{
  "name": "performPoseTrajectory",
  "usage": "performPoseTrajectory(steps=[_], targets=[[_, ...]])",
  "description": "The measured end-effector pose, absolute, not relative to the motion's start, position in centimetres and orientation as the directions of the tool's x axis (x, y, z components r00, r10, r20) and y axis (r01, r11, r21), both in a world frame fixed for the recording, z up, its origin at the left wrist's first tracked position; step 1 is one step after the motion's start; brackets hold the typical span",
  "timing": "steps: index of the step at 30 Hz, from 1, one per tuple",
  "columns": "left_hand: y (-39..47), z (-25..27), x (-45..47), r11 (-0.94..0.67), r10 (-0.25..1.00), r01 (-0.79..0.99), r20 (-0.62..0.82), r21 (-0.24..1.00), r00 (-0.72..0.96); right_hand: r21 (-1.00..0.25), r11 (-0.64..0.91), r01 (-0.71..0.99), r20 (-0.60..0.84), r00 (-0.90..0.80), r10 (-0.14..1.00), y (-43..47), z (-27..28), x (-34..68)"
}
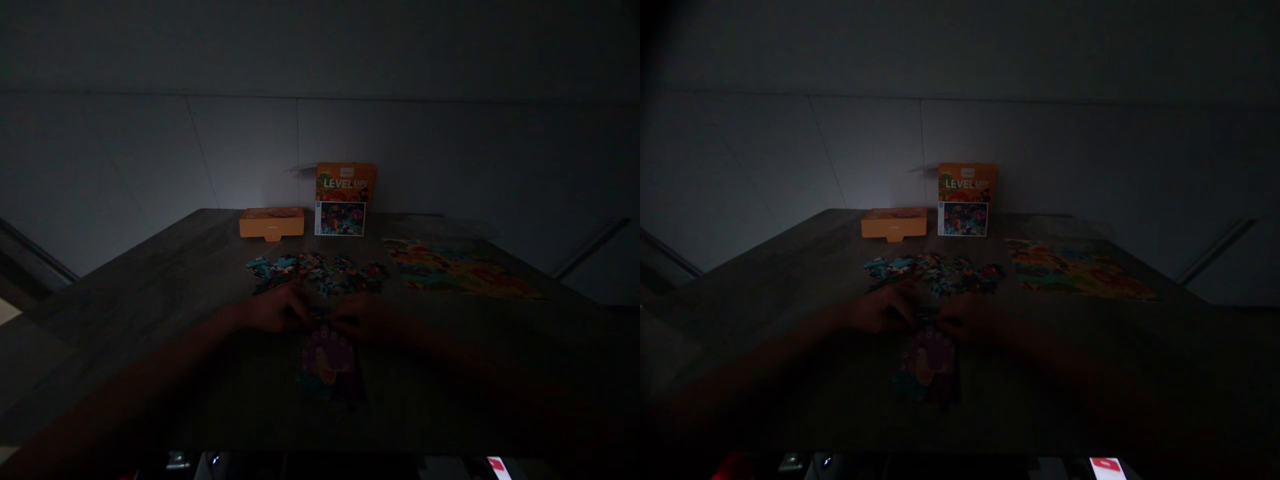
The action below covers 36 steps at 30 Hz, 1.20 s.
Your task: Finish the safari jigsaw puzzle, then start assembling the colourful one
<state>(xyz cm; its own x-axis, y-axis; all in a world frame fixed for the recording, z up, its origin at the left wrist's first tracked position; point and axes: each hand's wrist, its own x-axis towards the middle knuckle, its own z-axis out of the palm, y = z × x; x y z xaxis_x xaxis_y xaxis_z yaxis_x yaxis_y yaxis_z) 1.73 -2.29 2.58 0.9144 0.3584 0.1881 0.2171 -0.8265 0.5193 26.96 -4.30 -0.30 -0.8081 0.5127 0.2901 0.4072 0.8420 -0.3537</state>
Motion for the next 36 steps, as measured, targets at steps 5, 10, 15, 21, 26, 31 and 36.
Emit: performPoseTrajectory(steps=[5,10,15,21,26,31,36], targets=[[-2.24,2.62,1.54,-0.815,0.372,0.242,0.156,0.526,0.915,-0.333,0.851,0.407,0.281,-0.818,0.501,-4.43,-0.06,26.92],[-2.17,2.52,1.46,-0.806,0.376,0.253,0.134,0.535,0.917,-0.334,0.850,0.407,0.268,-0.824,0.500,-4.48,0.02,26.89],[-2.20,2.58,1.51,-0.801,0.391,0.260,0.143,0.540,0.909,-0.326,0.855,0.403,0.272,-0.826,0.494,-4.45,0.02,26.99],[-2.05,2.53,1.51,-0.825,0.374,0.260,0.141,0.501,0.917,-0.299,0.868,0.396,0.252,-0.845,0.472,-4.51,0.21,26.98],[-1.97,2.43,1.40,-0.832,0.388,0.251,0.194,0.495,0.901,-0.314,0.860,0.402,0.255,-0.837,0.484,-4.57,0.02,27.02],[-1.90,2.42,1.28,-0.852,0.452,0.323,0.266,0.412,0.852,-0.343,0.794,0.503,0.302,-0.741,0.600,-4.68,-0.50,27.27],[-1.92,2.36,1.32,-0.858,0.422,0.290,0.262,0.424,0.868,-0.340,0.783,0.521,0.438,-0.649,0.622,-5.01,-0.58,27.29]])
